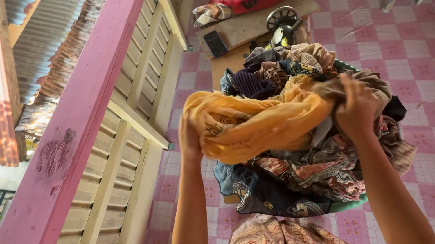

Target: Picking up various pieces of clothing from a basket and hanging them on a clothesline using clothespins.

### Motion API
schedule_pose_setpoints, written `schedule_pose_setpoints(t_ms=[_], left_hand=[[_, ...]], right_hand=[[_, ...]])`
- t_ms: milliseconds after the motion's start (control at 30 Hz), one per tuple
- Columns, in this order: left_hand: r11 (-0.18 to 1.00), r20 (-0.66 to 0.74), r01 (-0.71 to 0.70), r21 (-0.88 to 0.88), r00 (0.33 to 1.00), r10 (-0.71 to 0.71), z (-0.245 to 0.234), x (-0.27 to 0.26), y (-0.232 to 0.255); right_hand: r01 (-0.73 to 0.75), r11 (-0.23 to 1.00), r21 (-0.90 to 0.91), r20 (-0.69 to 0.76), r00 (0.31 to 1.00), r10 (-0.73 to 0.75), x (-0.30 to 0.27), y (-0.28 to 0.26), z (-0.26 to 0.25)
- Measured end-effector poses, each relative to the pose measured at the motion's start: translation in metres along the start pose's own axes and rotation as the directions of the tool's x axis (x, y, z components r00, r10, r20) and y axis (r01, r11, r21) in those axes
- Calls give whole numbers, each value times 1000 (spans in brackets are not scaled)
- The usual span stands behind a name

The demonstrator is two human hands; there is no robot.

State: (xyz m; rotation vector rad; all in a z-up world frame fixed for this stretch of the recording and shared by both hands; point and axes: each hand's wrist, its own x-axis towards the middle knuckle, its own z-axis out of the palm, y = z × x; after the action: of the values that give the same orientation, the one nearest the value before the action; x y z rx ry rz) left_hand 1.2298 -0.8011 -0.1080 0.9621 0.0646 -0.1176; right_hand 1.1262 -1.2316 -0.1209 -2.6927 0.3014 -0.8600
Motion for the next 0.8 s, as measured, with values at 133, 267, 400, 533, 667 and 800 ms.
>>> schedule_pose_setpoints(t_ms=[133,267,400,533,667,800], left_hand=[[849,-65,44,526,998,-11,-41,17,-59],[811,64,24,584,995,-76,-21,-21,-49],[269,316,-204,941,811,-492,-32,-28,-40],[81,145,-121,989,783,-605,-33,-20,1],[456,275,-96,885,898,-345,1,-24,63],[885,318,-51,463,941,-112,55,-39,108]], right_hand=[[44,991,-127,319,948,-1,5,-17,10],[295,903,311,306,869,-389,28,-46,-14],[238,966,104,824,523,-218,46,-88,-35],[240,955,176,763,579,-286,62,-63,-15],[287,764,578,367,745,-557,92,2,27],[-167,513,842,368,873,-320,123,16,6]])
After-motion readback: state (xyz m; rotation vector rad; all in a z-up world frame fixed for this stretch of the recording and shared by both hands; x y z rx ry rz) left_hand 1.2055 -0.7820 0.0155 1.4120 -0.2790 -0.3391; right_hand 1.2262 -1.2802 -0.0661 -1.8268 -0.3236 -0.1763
